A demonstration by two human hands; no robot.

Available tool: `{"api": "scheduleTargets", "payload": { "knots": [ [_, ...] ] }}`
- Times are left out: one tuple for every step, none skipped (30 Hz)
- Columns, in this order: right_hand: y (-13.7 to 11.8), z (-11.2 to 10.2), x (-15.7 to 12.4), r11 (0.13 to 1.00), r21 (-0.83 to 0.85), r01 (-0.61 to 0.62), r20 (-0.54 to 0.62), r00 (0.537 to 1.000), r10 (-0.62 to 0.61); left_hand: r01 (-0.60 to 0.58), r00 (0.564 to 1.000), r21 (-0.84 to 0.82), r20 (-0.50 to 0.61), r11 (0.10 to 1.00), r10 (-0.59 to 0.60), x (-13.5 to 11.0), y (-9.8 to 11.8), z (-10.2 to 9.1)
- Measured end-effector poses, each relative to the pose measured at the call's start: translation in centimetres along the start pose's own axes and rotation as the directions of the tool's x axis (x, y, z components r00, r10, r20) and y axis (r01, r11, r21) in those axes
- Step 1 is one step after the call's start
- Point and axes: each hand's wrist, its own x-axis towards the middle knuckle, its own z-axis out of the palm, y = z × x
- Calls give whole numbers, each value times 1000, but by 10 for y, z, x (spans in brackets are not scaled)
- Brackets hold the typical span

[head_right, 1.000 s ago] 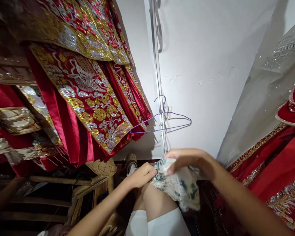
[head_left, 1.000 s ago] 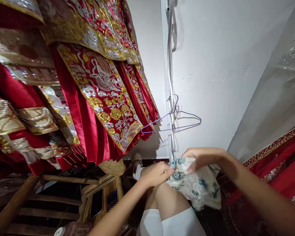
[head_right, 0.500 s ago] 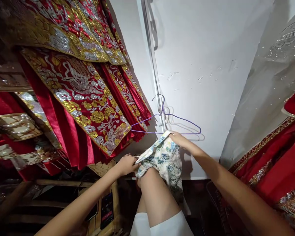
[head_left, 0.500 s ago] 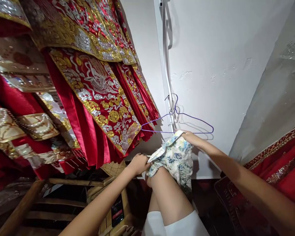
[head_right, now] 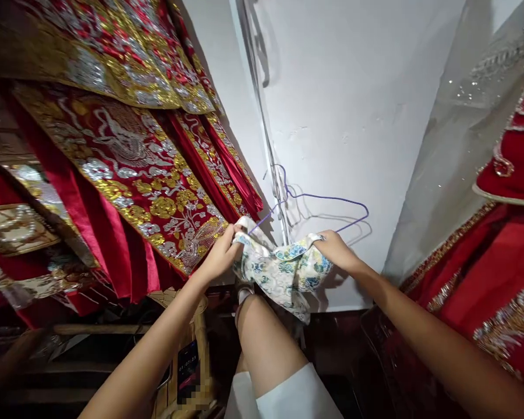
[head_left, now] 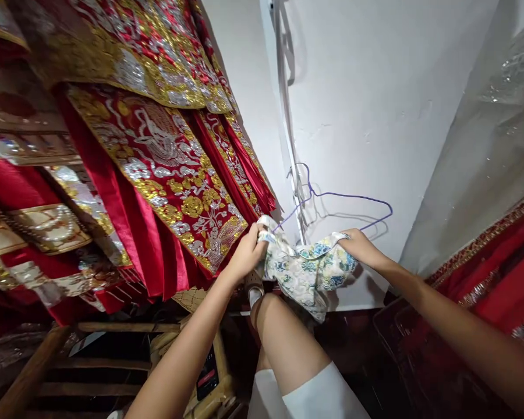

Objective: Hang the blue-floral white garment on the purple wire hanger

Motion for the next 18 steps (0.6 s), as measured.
{"api": "scheduleTargets", "payload": {
  "knots": [
    [-1,5,-4,1000,15,-18,18,1000,17,-22,1000,-13,14,1000,23,9,6,0],
    [-2,10,-7,999,31,-24,32,999,23,-50,998,-33,31,998,51,17,10,-1],
    [-1,13,-10,999,40,-11,39,999,10,-79,995,-60,50,995,82,25,14,-2],
    [0,14,-12,999,36,18,34,999,-19,-99,991,-93,79,991,106,31,15,-4],
    [1,12,-14,998,19,57,8,998,-57,-105,986,-132,115,986,120,36,15,-7],
    [3,7,-14,995,-7,102,-44,994,-102,-98,981,-172,147,980,124,39,13,-11],
    [6,-1,-13,989,-37,145,-117,982,-149,-78,978,-213,175,974,117,42,11,-15],
    [8,-11,-11,981,-69,179,-200,961,-190,-48,976,-253,194,966,99,44,7,-20],
    [10,-23,-6,975,-100,199,-275,936,-220,-9,976,-293,207,956,73,46,4,-24],
    [10,-35,-1,969,-131,208,-328,913,-241,38,974,-330,224,943,39,47,1,-29],
    [10,-49,6,965,-165,204,-354,901,-251,97,967,-363,255,927,-2,49,-2,-32],
    [8,-62,13,964,-194,185,-349,905,-244,168,953,-394,299,904,-46,51,-4,-35],
    [4,-74,19,967,-205,150,-310,927,-209,247,932,-425,351,871,-93,53,-6,-37],
    [-1,-86,24,975,-193,108,-236,960,-153,331,907,-459,396,824,-144,55,-8,-38],
    [-6,-97,28,986,-157,62,-130,988,-83,408,881,-492,432,769,-192,57,-11,-38],
    [-11,-106,30,994,-104,10,4,1000,-9,468,861,-524,452,712,-234,58,-15,-36],
    [-16,-113,30,997,-50,-52,143,988,58,482,866,-563,424,671,-266,58,-20,-34],
    [-20,-116,27,994,1,-112,250,962,109,446,893,-605,350,659,-283,58,-26,-29]
  ]
}}
